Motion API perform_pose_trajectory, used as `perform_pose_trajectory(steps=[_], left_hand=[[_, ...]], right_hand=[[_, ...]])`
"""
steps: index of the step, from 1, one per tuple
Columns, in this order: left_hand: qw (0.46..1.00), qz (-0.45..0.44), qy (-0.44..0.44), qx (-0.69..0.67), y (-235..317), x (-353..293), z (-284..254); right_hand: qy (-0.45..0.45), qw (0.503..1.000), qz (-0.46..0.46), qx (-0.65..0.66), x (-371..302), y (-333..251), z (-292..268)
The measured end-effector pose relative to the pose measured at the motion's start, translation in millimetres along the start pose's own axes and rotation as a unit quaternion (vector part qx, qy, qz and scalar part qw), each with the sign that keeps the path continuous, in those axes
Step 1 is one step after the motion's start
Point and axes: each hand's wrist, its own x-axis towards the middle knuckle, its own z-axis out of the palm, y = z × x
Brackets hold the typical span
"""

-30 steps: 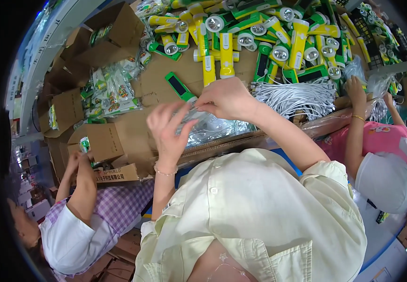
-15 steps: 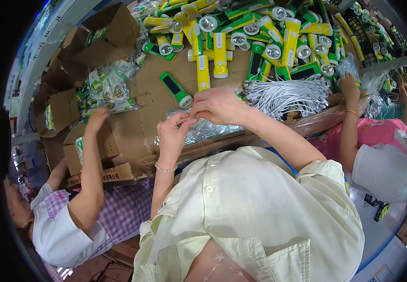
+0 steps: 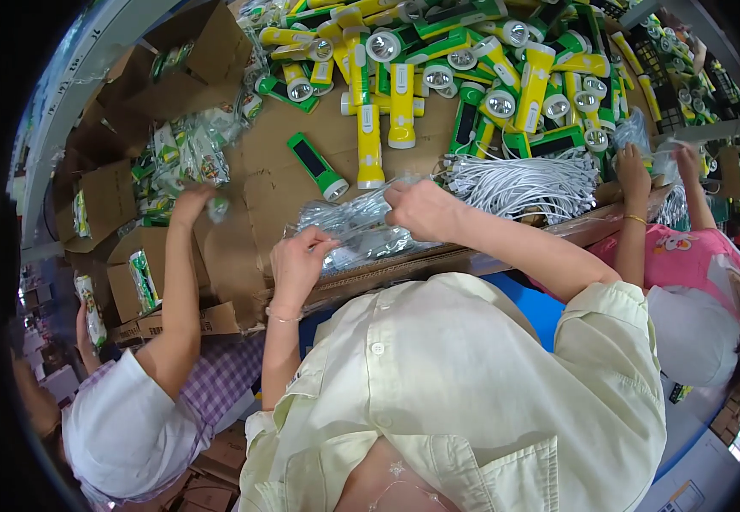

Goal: Packaging flashlights into plastic bags and boxes at an assembly line.

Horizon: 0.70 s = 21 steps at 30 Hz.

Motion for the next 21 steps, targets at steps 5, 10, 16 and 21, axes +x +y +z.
perform_pose_trajectory(steps=[5, 10, 16, 21], left_hand=[[0.996, 0.025, 0.067, -0.056, 15.4, 13.0, 8.4], [0.998, -0.033, 0.04, 0.024, 0.7, 12.7, 5.0], [0.971, -0.176, 0.111, 0.114, -28.8, 10.5, -21.1], [0.962, -0.255, 0.094, -0.038, -56.5, -2.7, -17.2]], right_hand=[[0.058, 0.997, -0.04, 0.011, 26.5, -15.9, 1.6], [0.046, 0.997, -0.02, 0.05, 34.6, -17.4, -6.3], [-0.06, 0.998, -0.012, 0.036, 32.6, 27.1, -8.2], [-0.106, 0.808, 0.135, 0.563, 75.7, 95.4, 10.8]])
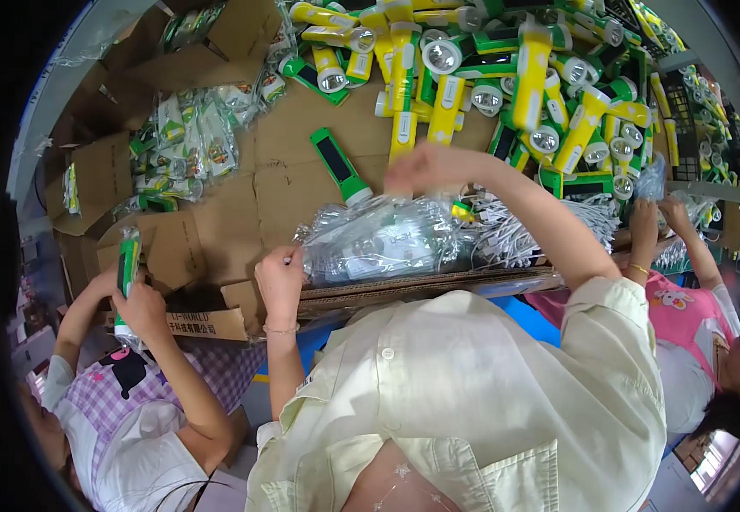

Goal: Packaging flashlights into plastic bags and boxes at an assembly line.

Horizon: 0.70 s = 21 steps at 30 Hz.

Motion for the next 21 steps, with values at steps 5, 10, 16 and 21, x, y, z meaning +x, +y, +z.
perform_pose_trajectory(steps=[5, 10, 16, 21], left_hand=[[0.998, 0.053, 0.001, 0.026, 3.1, -1.7, 8.3], [0.997, 0.073, -0.01, 0.03, 12.1, -2.2, 9.0], [0.994, 0.104, -0.004, 0.033, 17.4, -1.8, 20.0], [0.993, 0.106, -0.04, -0.041, 42.1, -2.8, 31.6]], right_hand=[[0.176, 0.913, 0.144, -0.338, 111.8, 7.8, 36.5], [0.097, 0.939, 0.164, -0.285, 130.0, 18.7, 62.5], [0.241, 0.959, 0.003, -0.153, 37.4, -67.3, 50.5], [0.179, 0.931, -0.279, -0.152, -27.6, -30.1, 90.1]])
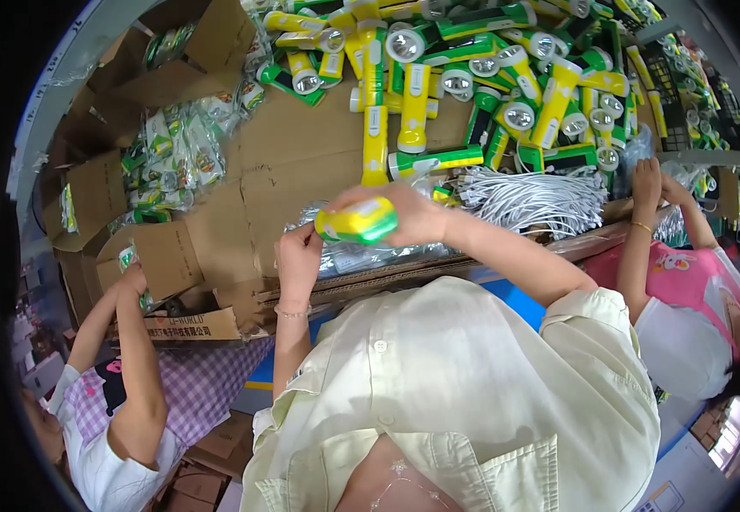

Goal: Packaging flashlights into plastic bags and boxes at an assembly line.

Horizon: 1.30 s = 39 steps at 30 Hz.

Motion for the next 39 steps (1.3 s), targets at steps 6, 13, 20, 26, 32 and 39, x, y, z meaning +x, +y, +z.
perform_pose_trajectory(steps=[6, 13, 20, 26, 32, 39], left_hand=[[0.993, 0.002, -0.01, -0.116, 2.5, -7.8, 12.2], [0.966, 0.129, 0.057, -0.216, 13.3, -26.2, 12.6], [0.979, 0.15, 0.081, -0.108, 17.8, -25.8, 21.7], [0.988, 0.155, -0.005, 0.006, 6.4, -18.2, 38.1], [0.994, 0.085, -0.018, -0.061, -6.8, -13.1, 37.5], [0.997, 0.067, -0.028, -0.041, 5.3, -11.9, 29.0]], right_hand=[[-0.07, 0.986, 0.029, -0.147, -29.6, -6.3, -9.0], [-0.048, 0.941, 0.005, -0.336, -27.5, -8.6, 6.5], [-0.206, 0.772, 0.115, -0.59, -33.5, -8.7, 31.3], [-0.314, 0.826, 0.091, -0.459, -43.5, -4.5, -3.7], [-0.117, 0.902, 0.12, -0.397, -85.9, 45.5, -138.9], [-0.184, 0.836, 0.238, -0.459, -83.1, 25.7, -159.2]])
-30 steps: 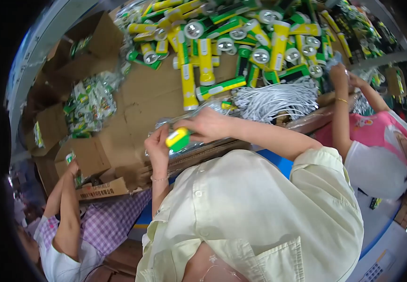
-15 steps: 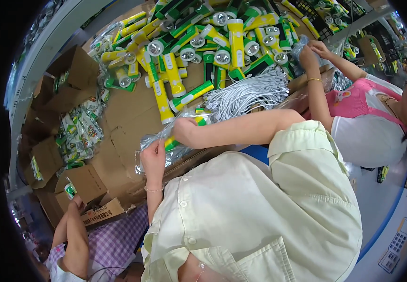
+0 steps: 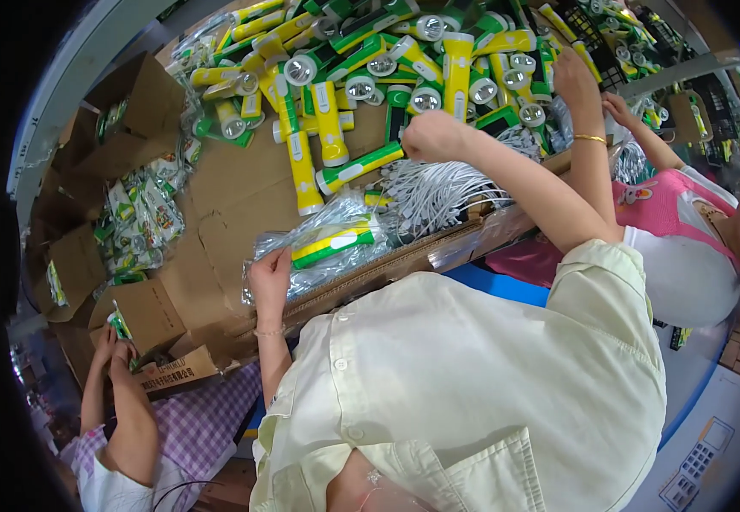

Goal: Packaging flashlights into plastic bags and boxes at an assembly line.

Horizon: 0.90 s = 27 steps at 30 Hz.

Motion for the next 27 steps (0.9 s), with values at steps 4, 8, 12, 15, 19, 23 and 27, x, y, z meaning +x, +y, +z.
perform_pose_trajectory(steps=[4, 8, 12, 15, 19, 23, 27], left_hand=[[1.0, -0.016, 0.01, 0.004, -0.1, 2.2, 1.3], [1.0, -0.001, 0.017, 0.023, -15.1, 7.1, 6.4], [0.994, 0.097, 0.039, -0.013, -21.3, 8.3, 9.1], [0.993, -0.015, -0.001, -0.116, -28.2, 8.0, 14.9], [1.0, 0.005, 0.014, -0.008, -31.3, 4.2, 10.3], [0.998, -0.039, -0.017, -0.049, -22.4, 3.9, 6.8], [0.936, -0.095, -0.058, -0.333, -23.1, -1.4, 3.3]], right_hand=[[0.176, 0.967, -0.076, 0.168, -0.9, -44.8, -69.8], [0.164, 0.769, -0.072, 0.613, 3.7, -133.2, -101.3], [0.177, 0.797, -0.165, 0.554, 29.5, -170.0, -30.5], [0.146, 0.845, -0.15, 0.493, 44.4, -162.0, 48.3], [0.148, 0.979, -0.098, 0.104, 32.1, -146.8, 67.4], [0.069, 0.991, -0.014, -0.112, 28.3, -155.0, 53.0], [0.189, 0.981, -0.036, 0.004, 40.5, -157.3, 45.1]])
